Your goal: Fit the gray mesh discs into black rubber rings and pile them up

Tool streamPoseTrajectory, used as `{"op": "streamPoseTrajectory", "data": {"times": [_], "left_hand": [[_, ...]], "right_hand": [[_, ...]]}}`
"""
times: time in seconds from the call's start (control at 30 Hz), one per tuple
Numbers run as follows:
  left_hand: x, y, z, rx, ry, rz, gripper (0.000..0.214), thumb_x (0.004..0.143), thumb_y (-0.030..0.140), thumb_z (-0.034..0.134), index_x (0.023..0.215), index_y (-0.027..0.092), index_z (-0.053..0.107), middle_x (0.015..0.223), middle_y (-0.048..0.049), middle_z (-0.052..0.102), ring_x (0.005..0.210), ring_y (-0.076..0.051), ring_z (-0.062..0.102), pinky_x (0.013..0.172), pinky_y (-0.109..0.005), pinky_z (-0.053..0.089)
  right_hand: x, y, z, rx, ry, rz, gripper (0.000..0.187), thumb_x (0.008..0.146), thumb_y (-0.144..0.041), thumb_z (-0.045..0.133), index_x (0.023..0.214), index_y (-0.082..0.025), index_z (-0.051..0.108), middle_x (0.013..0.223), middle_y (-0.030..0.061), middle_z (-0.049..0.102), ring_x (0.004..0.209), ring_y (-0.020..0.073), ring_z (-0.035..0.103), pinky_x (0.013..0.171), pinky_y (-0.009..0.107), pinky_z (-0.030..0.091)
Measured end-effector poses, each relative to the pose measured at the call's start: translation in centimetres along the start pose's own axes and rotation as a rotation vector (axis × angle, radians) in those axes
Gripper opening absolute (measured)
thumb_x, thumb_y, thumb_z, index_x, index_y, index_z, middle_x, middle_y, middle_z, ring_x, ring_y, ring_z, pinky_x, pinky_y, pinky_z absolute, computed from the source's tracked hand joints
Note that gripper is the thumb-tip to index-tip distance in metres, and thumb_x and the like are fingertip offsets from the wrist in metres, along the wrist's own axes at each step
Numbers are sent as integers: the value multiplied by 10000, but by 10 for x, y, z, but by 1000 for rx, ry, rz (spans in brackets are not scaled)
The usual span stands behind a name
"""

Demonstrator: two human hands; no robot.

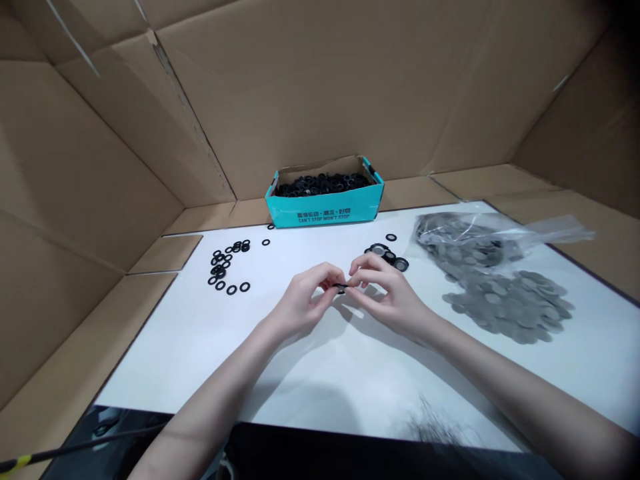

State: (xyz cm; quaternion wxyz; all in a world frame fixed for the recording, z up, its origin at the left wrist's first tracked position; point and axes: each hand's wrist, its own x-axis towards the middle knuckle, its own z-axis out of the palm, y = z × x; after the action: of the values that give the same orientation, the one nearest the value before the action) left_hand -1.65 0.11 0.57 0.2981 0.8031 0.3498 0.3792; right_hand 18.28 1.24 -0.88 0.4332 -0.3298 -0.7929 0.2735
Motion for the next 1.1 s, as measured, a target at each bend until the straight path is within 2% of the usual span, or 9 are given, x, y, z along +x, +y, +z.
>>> {"op": "streamPoseTrajectory", "data": {"times": [0.3, 0.47, 0.6, 0.93, 1.0, 1.1], "left_hand": [[-1, -3, 6, -81, 89, -33, 111, 892, 137, 563, 988, 190, 543, 928, -19, 615, 820, -112, 608, 777, -235, 508], [-1, -1, 3, -70, 1, -52, 126, 889, 106, 532, 979, 194, 530, 922, -18, 628, 821, -113, 624, 768, -239, 519], [-1, 1, 3, -53, -63, -92, 125, 888, 99, 517, 967, 193, 539, 928, -22, 644, 829, -115, 634, 783, -254, 531], [0, 3, 5, -69, 21, -138, 150, 850, 104, 571, 960, 198, 532, 875, 4, 617, 802, -103, 607, 758, -236, 516], [1, 3, 6, -85, 37, -147, 135, 855, 113, 574, 953, 195, 530, 861, 4, 610, 792, -103, 601, 751, -234, 511], [0, 2, 7, -102, 41, -146, 101, 875, 138, 570, 949, 194, 529, 866, 1, 607, 793, -103, 603, 751, -232, 508]], "right_hand": [[1, 1, 1, -5, 5, -16, 111, 879, -176, 607, 771, -202, 614, 947, 53, 558, 778, 151, 559, 705, 306, 501], [-1, -1, 5, 5, 14, -7, 109, 870, -160, 604, 769, -199, 612, 974, 55, 527, 781, 149, 553, 716, 321, 512], [-2, 3, 6, -13, -19, -3, 92, 867, -155, 604, 791, -199, 634, 974, 66, 523, 873, 183, 568, 724, 336, 522], [-1, 3, -1, -83, -40, 3, 84, 891, -221, 603, 857, -204, 677, 1073, 108, 557, 987, 230, 597, 549, 260, 494], [-1, 3, -1, -91, -45, -20, 78, 888, -198, 603, 833, -200, 658, 1074, 104, 563, 989, 223, 602, 618, 285, 517], [-1, 3, 0, -94, -26, -55, 108, 880, -162, 606, 778, -197, 611, 1038, 82, 575, 970, 203, 603, 802, 359, 521]]}}
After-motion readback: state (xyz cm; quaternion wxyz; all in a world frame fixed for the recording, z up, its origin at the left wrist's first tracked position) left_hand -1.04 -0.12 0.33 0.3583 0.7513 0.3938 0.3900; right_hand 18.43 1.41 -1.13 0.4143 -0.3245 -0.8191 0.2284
